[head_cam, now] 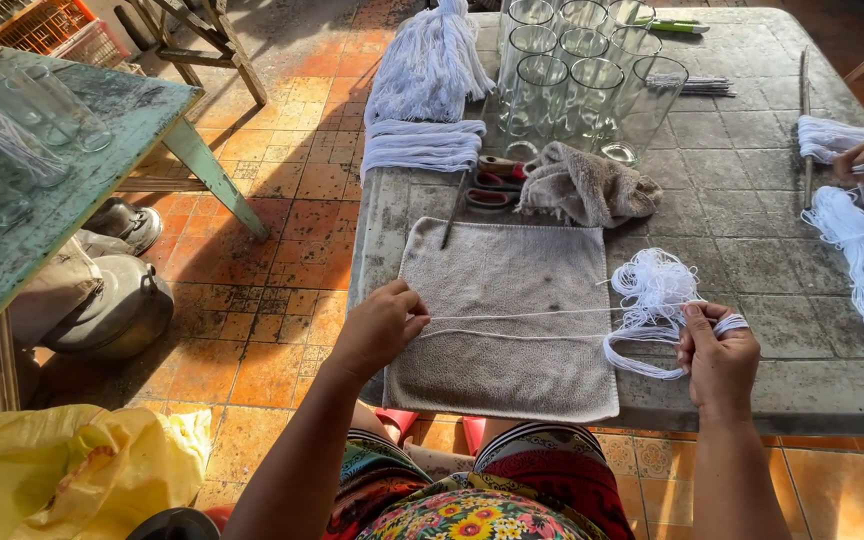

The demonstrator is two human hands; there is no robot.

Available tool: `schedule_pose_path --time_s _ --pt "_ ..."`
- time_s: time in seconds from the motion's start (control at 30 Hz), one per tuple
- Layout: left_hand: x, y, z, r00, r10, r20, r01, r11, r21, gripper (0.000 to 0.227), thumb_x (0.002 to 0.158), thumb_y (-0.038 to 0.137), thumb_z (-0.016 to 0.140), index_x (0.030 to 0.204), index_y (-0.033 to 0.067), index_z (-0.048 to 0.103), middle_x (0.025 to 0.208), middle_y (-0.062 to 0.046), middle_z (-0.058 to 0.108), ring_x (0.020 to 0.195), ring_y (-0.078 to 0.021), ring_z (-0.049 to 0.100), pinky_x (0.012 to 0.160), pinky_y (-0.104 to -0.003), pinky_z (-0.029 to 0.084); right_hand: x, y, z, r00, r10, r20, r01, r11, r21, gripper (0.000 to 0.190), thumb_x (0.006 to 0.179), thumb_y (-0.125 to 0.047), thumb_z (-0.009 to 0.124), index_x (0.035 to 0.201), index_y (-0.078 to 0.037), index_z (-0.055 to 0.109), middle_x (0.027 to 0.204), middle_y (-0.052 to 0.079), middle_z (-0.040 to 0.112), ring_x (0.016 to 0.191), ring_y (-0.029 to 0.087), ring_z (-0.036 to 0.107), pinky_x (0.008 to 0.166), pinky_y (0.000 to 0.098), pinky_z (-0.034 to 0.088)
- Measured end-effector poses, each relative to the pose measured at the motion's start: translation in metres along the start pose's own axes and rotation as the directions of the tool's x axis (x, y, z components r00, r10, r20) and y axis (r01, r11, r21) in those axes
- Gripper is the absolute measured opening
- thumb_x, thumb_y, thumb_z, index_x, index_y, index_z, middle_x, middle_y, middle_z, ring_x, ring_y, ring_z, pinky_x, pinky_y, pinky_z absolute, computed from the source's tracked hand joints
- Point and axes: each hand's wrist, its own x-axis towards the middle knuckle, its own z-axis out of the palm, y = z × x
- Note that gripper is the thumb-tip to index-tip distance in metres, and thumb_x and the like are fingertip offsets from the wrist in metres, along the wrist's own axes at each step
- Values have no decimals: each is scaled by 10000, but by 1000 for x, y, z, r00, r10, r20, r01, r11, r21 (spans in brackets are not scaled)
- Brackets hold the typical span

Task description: The person is tying knots in long strands of white candle wick material and organizing them on a table.

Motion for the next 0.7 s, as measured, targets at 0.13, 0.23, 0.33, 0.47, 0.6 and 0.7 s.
schedule_pose_path --time_s 0.13,0.23,0.33,0.47,0.6,0.7 --pt "-10 -4 3 1000 7 -2 -8 1000 -14 176 962 294 673 943 135 745 1037 20 628 878 -158 636 751 -339 553 -1 1 1 1000 -20 5 20 1000 -24 70 1086 -144 651 1065 -82 624 643 24 514 493 91 447 399 209 354" --pt "-13 -7 11 996 56 -75 -58 998 -19 145 904 250 750 886 108 778 1001 10 650 916 -181 637 762 -358 570 -1 1 1 1000 -7 5 7 1000 -12 72 1081 -141 663 1048 -94 619 640 21 509 498 90 449 402 208 357" --pt "-15 -6 19 992 85 -92 -78 994 78 145 884 300 779 893 155 780 964 13 662 908 -183 607 744 -339 561 0 -1 -1 999 -31 21 31 999 -37 78 1090 -142 650 1045 -86 621 642 27 514 498 100 453 400 220 342" --pt "-18 -7 27 987 128 -96 -109 977 183 100 917 265 685 898 167 696 1013 -5 615 879 -194 576 817 -381 519 0 -18 -16 990 90 106 -107 980 169 54 1050 -166 642 1104 -164 640 835 -5 634 527 61 468 422 200 334" --pt "-22 -14 23 925 235 -298 -216 972 95 126 839 210 747 906 126 681 1146 -48 596 1039 -268 606 853 -456 503 4 -46 -48 944 76 321 -251 798 548 323 910 -156 681 1221 -241 692 936 -34 674 596 29 481 458 153 351" --pt "-30 -1 2 888 275 -368 -272 960 62 116 831 199 760 875 135 675 1208 -59 619 1097 -278 585 929 -477 457 0 -58 -62 958 -63 281 -77 883 462 484 929 -56 603 1378 -234 634 1030 -11 687 672 63 469 499 172 320"
